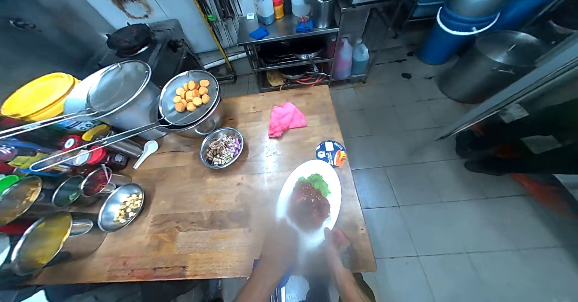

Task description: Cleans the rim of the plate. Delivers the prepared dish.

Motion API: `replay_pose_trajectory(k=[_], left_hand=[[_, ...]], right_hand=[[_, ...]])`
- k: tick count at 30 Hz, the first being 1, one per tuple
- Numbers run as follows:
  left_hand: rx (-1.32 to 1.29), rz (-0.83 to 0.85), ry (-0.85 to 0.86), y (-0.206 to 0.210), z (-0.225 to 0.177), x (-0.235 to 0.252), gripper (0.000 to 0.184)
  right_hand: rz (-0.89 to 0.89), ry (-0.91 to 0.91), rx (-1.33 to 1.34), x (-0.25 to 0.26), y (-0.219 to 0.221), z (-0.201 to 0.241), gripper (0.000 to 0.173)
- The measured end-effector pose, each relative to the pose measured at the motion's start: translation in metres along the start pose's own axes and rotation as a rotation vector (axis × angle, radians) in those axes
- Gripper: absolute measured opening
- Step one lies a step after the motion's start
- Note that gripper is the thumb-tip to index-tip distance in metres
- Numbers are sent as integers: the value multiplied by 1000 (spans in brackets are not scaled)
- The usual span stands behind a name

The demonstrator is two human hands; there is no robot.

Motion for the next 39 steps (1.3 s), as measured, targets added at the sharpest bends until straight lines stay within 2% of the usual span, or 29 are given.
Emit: replay_pose_trajectory(k=[11, 15, 20, 22, 26, 32, 35, 39], left_hand=[[101, 67, 112, 5, -20, -12, 34], [44, 63, 163, 2, -15, -25, 34], [-161, -185, 22, -17, 12, -53, 33], [-205, -235, -25, -15, 15, -60, 33], [-245, -242, -92, 4, -2, -66, 36], [-166, -137, -197, 23, -27, -39, 37], [-334, -320, -199, 9, -14, -55, 35], [-618, -712, -170, -3, 41, -86, 29]], right_hand=[[-12, -5, -26, -6, -2, 9, 22], [-22, 0, -68, -6, -2, 9, 23], [0, -19, -56, -2, -1, 5, 25], [15, -5, -55, -1, -1, 3, 26], [13, -14, -55, 0, -2, 2, 24], [9, -18, -45, 2, 0, -1, 23], [16, -10, -23, 2, 0, -1, 24], [5, 10, 32, 1, -1, -3, 24]])
Point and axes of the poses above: each hand's wrist, its own x-axis towards the middle knuckle, its own y-axis out of the palm, z = x × y, the point moved 4 cm from there along x, towards the middle knuckle, and after that the axes turned 7 degrees about -z, right-handed, at the moved point
